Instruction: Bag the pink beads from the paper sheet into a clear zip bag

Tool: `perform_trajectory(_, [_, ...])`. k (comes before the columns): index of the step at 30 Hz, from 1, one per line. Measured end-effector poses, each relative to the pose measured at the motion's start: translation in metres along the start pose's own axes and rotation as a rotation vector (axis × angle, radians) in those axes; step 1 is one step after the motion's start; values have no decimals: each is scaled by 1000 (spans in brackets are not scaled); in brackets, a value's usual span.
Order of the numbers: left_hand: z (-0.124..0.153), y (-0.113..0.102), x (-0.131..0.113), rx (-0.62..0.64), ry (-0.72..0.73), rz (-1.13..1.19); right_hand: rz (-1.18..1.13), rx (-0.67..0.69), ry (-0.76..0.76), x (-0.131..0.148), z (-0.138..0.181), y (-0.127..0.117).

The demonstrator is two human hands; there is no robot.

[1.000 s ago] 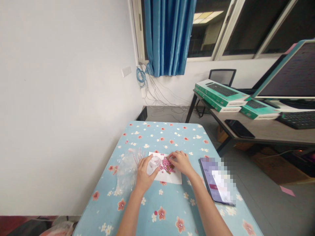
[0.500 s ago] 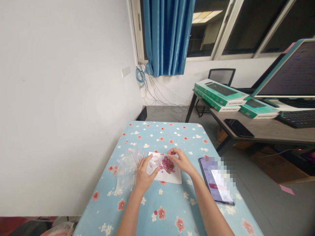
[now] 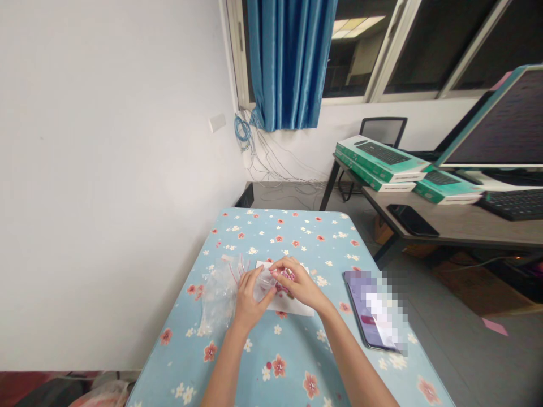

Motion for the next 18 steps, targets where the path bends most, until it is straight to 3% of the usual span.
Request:
perform_trajectory(6, [0,1,1,14,-7,19,16,-38,7,-6,-1,-5])
perform_trajectory(12, [0,1,1,28,-32,34,209,-175,63,-43,-1,-30])
perform_trajectory(18, [0,1,1,24,-35,33,512,17,216,-80,4,-26])
Point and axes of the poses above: each hand's wrist, its own z-axis away from the middle knuckle, its own y-axis out of the palm, x = y × z, the point moved 6 cm from there along -z, towards the middle knuckle, and after that the axes turned 4 degrees about y, right-handed, at the moved point
